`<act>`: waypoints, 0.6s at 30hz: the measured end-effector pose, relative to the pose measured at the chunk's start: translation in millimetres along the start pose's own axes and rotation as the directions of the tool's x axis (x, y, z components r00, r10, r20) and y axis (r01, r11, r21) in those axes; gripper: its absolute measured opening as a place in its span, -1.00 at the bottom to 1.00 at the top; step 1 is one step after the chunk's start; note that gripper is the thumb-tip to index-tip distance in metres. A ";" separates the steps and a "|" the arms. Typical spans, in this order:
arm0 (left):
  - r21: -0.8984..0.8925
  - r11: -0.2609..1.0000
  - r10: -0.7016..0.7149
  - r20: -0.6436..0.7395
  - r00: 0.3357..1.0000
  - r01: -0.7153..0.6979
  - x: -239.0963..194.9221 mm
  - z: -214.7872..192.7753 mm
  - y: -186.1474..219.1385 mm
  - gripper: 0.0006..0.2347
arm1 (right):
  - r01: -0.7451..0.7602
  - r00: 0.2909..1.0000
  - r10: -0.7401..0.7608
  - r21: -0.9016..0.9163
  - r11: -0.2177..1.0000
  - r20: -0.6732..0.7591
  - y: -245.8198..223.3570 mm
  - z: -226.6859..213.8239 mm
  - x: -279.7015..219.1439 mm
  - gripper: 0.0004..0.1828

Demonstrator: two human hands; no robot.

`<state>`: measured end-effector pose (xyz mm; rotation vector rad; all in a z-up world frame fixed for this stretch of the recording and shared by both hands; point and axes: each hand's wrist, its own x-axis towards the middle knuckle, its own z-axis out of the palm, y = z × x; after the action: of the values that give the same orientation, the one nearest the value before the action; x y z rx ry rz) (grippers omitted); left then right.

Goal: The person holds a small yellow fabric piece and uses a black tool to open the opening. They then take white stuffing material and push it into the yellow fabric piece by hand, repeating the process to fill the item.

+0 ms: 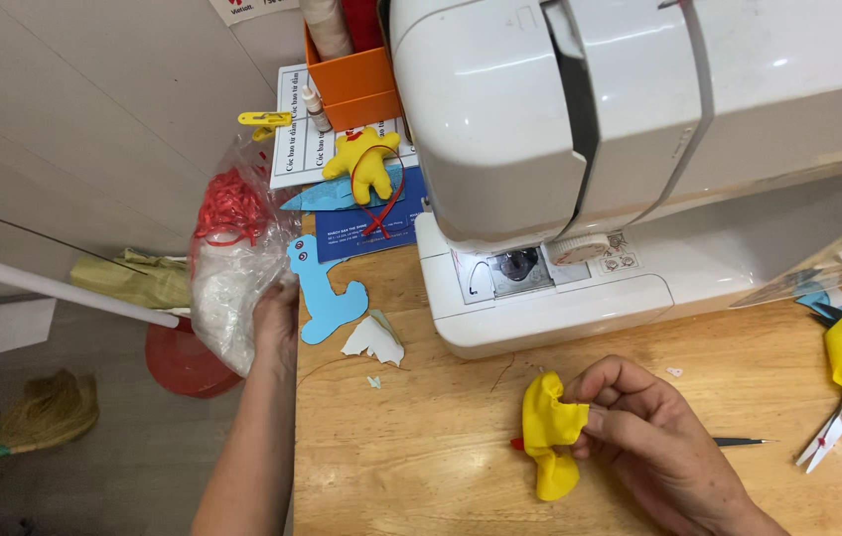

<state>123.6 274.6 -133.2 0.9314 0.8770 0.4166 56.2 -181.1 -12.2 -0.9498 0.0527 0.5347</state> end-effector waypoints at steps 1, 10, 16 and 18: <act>-0.002 1.000 0.002 0.001 1.000 -0.002 -8.1 -4.6 0.6 -0.86 | 0.002 1.000 -0.002 -0.001 1.000 0.002 -1.5 0.4 0.0 -0.85; -0.095 0.916 0.386 -0.047 0.921 -0.389 -98.2 -51.8 29.7 -0.57 | 0.061 0.996 -0.061 -0.006 0.998 -0.070 -1.4 1.2 -5.6 -0.82; -0.101 0.843 0.536 0.223 0.814 -0.528 -257.7 -11.4 51.0 -0.82 | 0.169 0.978 -0.174 -0.055 0.984 -0.114 -2.2 11.9 -11.3 -0.82; -0.214 0.903 0.423 0.595 0.683 -0.373 -296.4 4.7 33.4 -0.75 | 0.205 0.963 -0.218 -0.094 0.974 -0.156 -1.0 14.0 -12.2 -0.80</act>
<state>-47.6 97.4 35.0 1.1015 0.0222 0.4628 43.5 -175.6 0.1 -1.0598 0.0796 0.2603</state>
